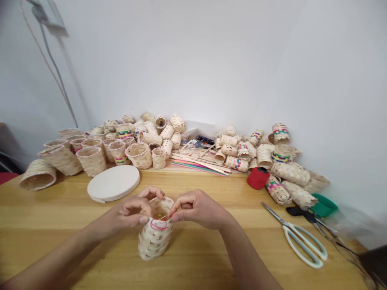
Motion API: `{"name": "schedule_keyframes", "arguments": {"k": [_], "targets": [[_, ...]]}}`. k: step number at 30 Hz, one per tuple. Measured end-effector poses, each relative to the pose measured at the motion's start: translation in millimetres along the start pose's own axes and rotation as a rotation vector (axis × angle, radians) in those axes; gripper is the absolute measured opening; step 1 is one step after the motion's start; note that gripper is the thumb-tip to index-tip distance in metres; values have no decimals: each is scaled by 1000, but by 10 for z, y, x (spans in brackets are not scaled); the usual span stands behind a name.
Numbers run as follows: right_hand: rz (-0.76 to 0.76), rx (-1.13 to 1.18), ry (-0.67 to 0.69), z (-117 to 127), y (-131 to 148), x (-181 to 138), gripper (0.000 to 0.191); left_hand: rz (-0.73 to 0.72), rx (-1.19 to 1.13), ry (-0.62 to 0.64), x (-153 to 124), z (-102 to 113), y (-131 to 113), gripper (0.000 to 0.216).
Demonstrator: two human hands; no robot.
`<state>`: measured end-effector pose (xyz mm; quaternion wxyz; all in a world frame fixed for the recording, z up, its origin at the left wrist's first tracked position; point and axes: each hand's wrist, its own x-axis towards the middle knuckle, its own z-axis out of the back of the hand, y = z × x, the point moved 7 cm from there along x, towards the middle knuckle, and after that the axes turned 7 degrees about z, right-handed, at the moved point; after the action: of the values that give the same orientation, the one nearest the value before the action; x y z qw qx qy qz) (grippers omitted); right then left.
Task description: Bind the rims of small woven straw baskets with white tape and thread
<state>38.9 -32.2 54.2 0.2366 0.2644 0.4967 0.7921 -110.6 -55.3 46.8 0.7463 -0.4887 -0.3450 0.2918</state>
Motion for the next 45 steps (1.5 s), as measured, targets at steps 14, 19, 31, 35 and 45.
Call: {"name": "schedule_keyframes", "arguments": {"k": [14,19,31,35,45], "targets": [[-173,-680,-469,427,-187,-17,26,21,-11,77,-16,-68,-14,28],[-341,-954,-666,810,-359,-161,17,15,-23,99,-26,-99,-7,26],[40,-552,-409,282,137,-51,33,-21,183,-61,-29,20,-138,27],[151,-469,-125,-135,229,24,20,-48,270,-151,-35,51,-136,20],[311,-528,-206,-151,301,61,19,99,-111,-132,12,161,327,84]]}}
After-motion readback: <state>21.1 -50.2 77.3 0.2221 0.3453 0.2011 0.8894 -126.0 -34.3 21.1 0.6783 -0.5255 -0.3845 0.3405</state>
